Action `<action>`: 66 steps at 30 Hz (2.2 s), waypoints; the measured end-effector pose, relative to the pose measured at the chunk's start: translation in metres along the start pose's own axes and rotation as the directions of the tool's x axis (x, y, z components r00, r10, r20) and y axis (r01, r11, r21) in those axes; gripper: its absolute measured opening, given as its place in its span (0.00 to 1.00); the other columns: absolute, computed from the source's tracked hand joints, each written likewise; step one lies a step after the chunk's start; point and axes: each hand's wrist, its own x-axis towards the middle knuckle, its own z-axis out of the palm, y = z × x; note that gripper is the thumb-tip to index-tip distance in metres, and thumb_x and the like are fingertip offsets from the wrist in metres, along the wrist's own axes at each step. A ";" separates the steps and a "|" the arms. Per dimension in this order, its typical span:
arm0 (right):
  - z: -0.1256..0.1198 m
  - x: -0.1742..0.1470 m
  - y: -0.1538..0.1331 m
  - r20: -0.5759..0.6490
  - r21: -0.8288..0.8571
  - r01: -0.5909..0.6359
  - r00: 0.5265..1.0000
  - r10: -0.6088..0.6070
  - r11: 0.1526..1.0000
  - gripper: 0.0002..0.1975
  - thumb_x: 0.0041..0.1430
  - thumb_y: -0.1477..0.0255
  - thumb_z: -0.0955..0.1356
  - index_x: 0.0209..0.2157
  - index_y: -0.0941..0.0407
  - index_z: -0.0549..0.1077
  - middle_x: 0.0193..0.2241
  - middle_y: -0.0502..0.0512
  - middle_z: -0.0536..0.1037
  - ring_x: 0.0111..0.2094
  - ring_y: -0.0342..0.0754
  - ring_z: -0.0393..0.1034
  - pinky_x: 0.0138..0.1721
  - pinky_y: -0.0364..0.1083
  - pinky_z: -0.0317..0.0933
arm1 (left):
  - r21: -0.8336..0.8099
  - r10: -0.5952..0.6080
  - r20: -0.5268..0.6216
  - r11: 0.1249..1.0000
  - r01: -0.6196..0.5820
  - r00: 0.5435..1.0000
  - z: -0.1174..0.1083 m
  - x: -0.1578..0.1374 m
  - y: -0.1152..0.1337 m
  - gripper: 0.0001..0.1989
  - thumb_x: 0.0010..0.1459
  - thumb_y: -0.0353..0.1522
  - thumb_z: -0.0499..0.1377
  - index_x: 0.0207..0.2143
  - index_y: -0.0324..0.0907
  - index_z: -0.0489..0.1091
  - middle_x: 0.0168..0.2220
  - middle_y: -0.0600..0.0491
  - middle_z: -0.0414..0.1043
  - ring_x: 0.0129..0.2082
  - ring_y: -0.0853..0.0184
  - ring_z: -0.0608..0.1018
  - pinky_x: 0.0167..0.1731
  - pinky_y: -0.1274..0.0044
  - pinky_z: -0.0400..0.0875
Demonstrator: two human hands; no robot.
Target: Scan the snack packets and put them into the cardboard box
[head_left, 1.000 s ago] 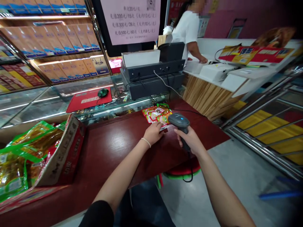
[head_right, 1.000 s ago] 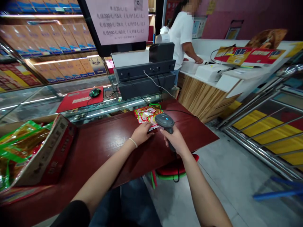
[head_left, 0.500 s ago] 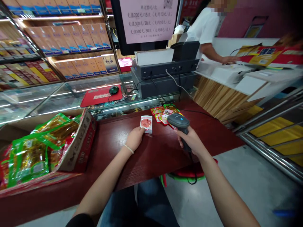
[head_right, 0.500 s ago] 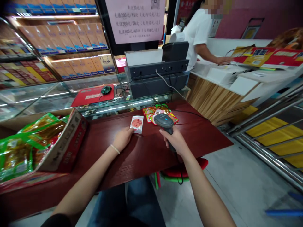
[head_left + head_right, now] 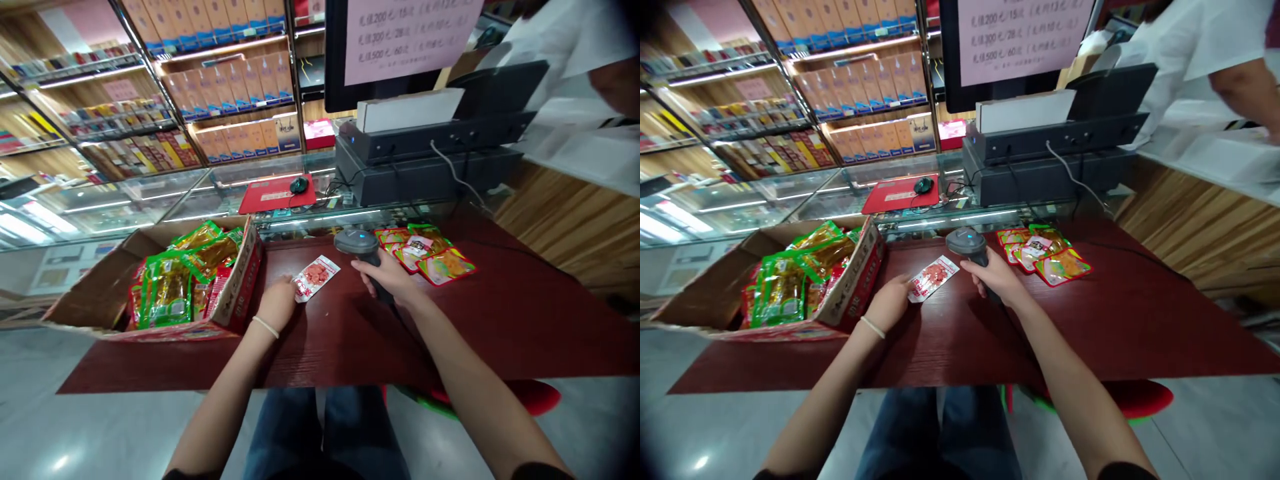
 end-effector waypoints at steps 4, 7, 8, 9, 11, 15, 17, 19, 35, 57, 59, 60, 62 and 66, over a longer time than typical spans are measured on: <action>0.007 0.011 0.009 0.051 -0.001 -0.032 0.998 0.032 0.999 0.21 0.52 0.57 0.73 0.37 0.52 0.60 0.15 0.38 0.67 0.10 0.40 0.59 0.10 0.40 0.54 | -0.010 0.047 -0.028 0.999 -0.048 0.998 0.006 0.023 0.020 0.20 0.61 0.37 0.58 0.52 0.37 0.68 0.51 0.39 0.71 0.52 0.56 0.73 0.52 0.69 0.67; 0.003 0.009 0.018 0.026 -0.013 -0.047 0.999 0.048 0.999 0.21 0.52 0.57 0.72 0.38 0.52 0.61 0.16 0.38 0.67 0.11 0.40 0.59 0.10 0.39 0.55 | 0.040 0.006 -0.004 0.999 -0.006 1.000 0.010 0.032 0.027 0.27 0.57 0.43 0.62 0.52 0.35 0.67 0.50 0.36 0.69 0.52 0.51 0.71 0.50 0.66 0.68; 0.002 0.008 0.020 0.012 -0.015 -0.056 0.998 0.056 0.998 0.20 0.53 0.57 0.72 0.38 0.52 0.61 0.16 0.39 0.68 0.11 0.40 0.59 0.10 0.39 0.55 | 0.064 -0.005 0.000 0.998 0.005 1.000 0.010 0.034 0.027 0.23 0.59 0.41 0.60 0.51 0.35 0.68 0.50 0.36 0.70 0.52 0.51 0.72 0.49 0.67 0.69; 0.001 0.006 0.021 0.003 -0.014 -0.067 0.998 0.068 0.998 0.20 0.53 0.57 0.72 0.38 0.52 0.62 0.16 0.39 0.68 0.11 0.40 0.60 0.11 0.39 0.55 | 0.086 -0.010 0.009 0.996 0.009 1.000 0.010 0.034 0.028 0.19 0.61 0.37 0.58 0.50 0.34 0.69 0.48 0.37 0.70 0.51 0.52 0.72 0.48 0.67 0.69; 0.000 0.004 0.022 -0.013 -0.004 -0.087 0.996 0.087 0.996 0.20 0.53 0.57 0.72 0.38 0.52 0.62 0.16 0.39 0.68 0.11 0.40 0.60 0.11 0.39 0.54 | 0.129 -0.012 0.031 0.992 0.008 0.999 0.011 0.035 0.028 0.14 0.63 0.30 0.52 0.48 0.33 0.69 0.46 0.37 0.72 0.48 0.53 0.74 0.46 0.68 0.70; 0.001 0.003 0.022 -0.040 -0.004 -0.100 0.994 0.100 0.995 0.22 0.52 0.55 0.72 0.39 0.52 0.62 0.16 0.39 0.67 0.11 0.40 0.60 0.11 0.39 0.54 | 0.140 -0.020 0.018 0.990 0.017 1.000 0.016 0.035 0.025 0.14 0.62 0.25 0.48 0.47 0.33 0.68 0.42 0.38 0.74 0.43 0.54 0.77 0.40 0.68 0.72; 0.002 0.003 0.021 -0.055 -0.012 -0.103 0.993 0.102 0.995 0.22 0.51 0.55 0.72 0.39 0.52 0.63 0.16 0.39 0.68 0.12 0.40 0.61 0.11 0.39 0.54 | 0.068 -0.023 -0.033 0.997 0.025 0.999 0.017 0.032 0.019 0.15 0.62 0.25 0.48 0.48 0.37 0.68 0.41 0.41 0.75 0.42 0.56 0.78 0.40 0.69 0.71; 0.002 0.003 0.022 -0.069 -0.014 -0.107 0.992 0.105 0.994 0.23 0.51 0.54 0.73 0.39 0.52 0.62 0.16 0.39 0.68 0.12 0.41 0.61 0.11 0.39 0.55 | -0.094 -0.029 -0.118 0.995 0.018 0.993 0.016 0.030 0.011 0.16 0.62 0.25 0.49 0.50 0.40 0.67 0.42 0.44 0.76 0.42 0.59 0.78 0.43 0.71 0.71; 0.001 -0.004 0.029 0.085 -0.165 0.053 0.996 -0.039 0.985 0.32 0.53 0.56 0.73 0.54 0.53 0.62 0.18 0.42 0.70 0.13 0.42 0.63 0.15 0.41 0.57 | -0.995 -0.250 -0.007 -0.095 -0.032 0.968 0.040 0.049 -0.003 0.21 0.45 0.29 0.63 0.45 0.39 0.70 0.38 0.52 0.78 0.36 0.67 0.78 0.41 0.74 0.72; 0.011 -0.007 0.025 -0.015 -0.086 0.021 1.000 -0.022 0.996 0.24 0.46 0.52 0.74 0.34 0.53 0.65 0.17 0.44 0.69 0.13 0.42 0.61 0.14 0.42 0.55 | -0.833 -0.208 -0.242 0.545 -0.093 0.948 0.046 0.050 0.001 0.21 0.55 0.25 0.55 0.52 0.42 0.67 0.47 0.50 0.76 0.46 0.64 0.77 0.51 0.72 0.69; 0.013 -0.009 0.022 -0.021 -0.074 0.031 0.999 -0.032 0.997 0.23 0.46 0.52 0.74 0.30 0.53 0.64 0.16 0.45 0.68 0.13 0.42 0.61 0.15 0.42 0.56 | -0.786 -0.214 -0.287 0.610 -0.102 0.934 0.032 0.042 0.005 0.22 0.57 0.25 0.55 0.54 0.43 0.65 0.49 0.50 0.76 0.47 0.63 0.77 0.51 0.71 0.69; 0.014 -0.010 0.021 -0.038 -0.077 0.047 0.998 -0.050 0.996 0.22 0.47 0.52 0.74 0.28 0.52 0.63 0.17 0.46 0.68 0.13 0.42 0.61 0.15 0.43 0.56 | -0.774 -0.228 -0.317 0.624 -0.112 0.920 0.022 0.036 0.008 0.22 0.58 0.26 0.54 0.56 0.43 0.63 0.50 0.50 0.75 0.48 0.62 0.77 0.51 0.71 0.69; 0.017 -0.012 0.019 -0.079 -0.085 0.064 0.994 -0.071 0.994 0.20 0.49 0.54 0.74 0.27 0.52 0.64 0.17 0.48 0.68 0.14 0.44 0.61 0.16 0.44 0.57 | -0.751 -0.239 -0.387 0.641 -0.154 0.891 -0.003 0.017 0.011 0.23 0.60 0.27 0.53 0.59 0.43 0.59 0.52 0.48 0.73 0.49 0.62 0.76 0.51 0.71 0.69; 0.025 -0.015 0.014 -0.095 -0.028 0.093 0.991 -0.095 0.995 0.17 0.49 0.56 0.74 0.26 0.49 0.64 0.18 0.51 0.68 0.15 0.47 0.61 0.16 0.48 0.57 | -0.671 -0.231 -0.529 0.702 -0.236 0.817 -0.060 -0.035 0.002 0.22 0.64 0.29 0.52 0.60 0.43 0.57 0.55 0.46 0.70 0.50 0.62 0.76 0.52 0.72 0.68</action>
